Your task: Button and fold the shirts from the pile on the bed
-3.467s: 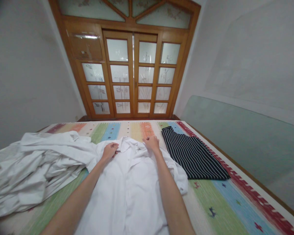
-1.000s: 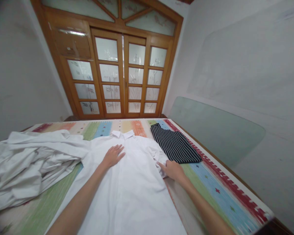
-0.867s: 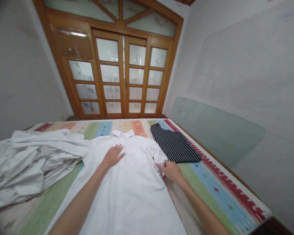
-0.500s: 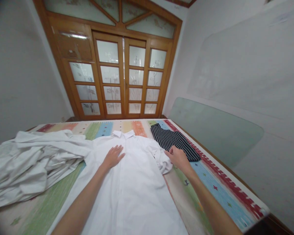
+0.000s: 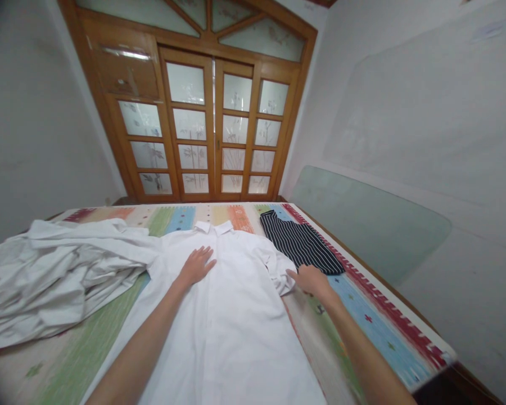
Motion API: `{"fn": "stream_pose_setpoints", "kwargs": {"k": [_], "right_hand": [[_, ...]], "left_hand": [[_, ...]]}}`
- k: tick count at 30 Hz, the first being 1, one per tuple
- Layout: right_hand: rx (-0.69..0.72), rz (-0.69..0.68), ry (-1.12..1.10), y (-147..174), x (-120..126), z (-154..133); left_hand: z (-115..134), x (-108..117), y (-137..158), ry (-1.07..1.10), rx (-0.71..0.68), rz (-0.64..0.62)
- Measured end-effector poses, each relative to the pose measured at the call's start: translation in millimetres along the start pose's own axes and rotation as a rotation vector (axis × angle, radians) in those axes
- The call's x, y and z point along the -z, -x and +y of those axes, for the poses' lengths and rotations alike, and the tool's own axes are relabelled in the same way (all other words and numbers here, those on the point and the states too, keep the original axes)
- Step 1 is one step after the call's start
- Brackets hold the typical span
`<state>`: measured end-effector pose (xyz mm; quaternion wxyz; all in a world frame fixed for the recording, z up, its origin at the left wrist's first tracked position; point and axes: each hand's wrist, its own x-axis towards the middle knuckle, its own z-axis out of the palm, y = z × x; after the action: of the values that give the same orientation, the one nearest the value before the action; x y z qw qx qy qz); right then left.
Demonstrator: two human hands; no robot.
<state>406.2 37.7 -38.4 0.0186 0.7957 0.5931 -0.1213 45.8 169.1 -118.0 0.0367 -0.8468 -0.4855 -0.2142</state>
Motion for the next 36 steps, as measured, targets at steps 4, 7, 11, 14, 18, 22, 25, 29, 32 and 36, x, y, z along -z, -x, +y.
{"fn": "stream_pose_setpoints", "kwargs": {"k": [4,7,11,14,18,22,25,29,32,36], "right_hand": [[0.076,0.044,-0.025,-5.5,-27.4,4.5],[0.180,-0.041,-0.392,-5.9,-37.3,3.3],[0.208,-0.025,-1.121,-8.2,-8.8,-2.1],[0.195,0.197,-1.421,-20.0,32.5,-3.8],[0.129,0.448,-1.398,-50.4,92.4,2.5],[0.065,0.580,-0.907,-80.0,143.9,16.0],[-0.001,0.656,-0.332,-92.7,164.5,25.4],[-0.125,0.561,0.200,-101.3,155.1,24.1],[-0.050,0.452,0.298,-106.8,128.5,0.9],[0.369,0.304,0.114,-114.1,84.4,-64.9]], "left_hand": [[-1.4,-1.9,0.0,0.012,-0.006,0.002],[-3.5,-4.8,-0.2,0.028,-0.008,0.015],[-4.6,-6.8,-0.5,0.037,-0.002,0.015],[-4.1,-6.2,-1.1,0.031,-0.003,0.000],[-4.0,-5.9,-1.9,0.028,-0.010,-0.007],[-5.2,-8.4,-1.4,0.026,-0.014,0.006],[-6.4,-10.9,-0.3,0.027,-0.015,0.028],[-6.3,-11.6,0.8,0.026,-0.014,0.031],[-4.4,-10.1,0.1,0.005,0.016,0.001],[-0.4,-6.7,-1.3,-0.026,0.076,-0.031]]}}
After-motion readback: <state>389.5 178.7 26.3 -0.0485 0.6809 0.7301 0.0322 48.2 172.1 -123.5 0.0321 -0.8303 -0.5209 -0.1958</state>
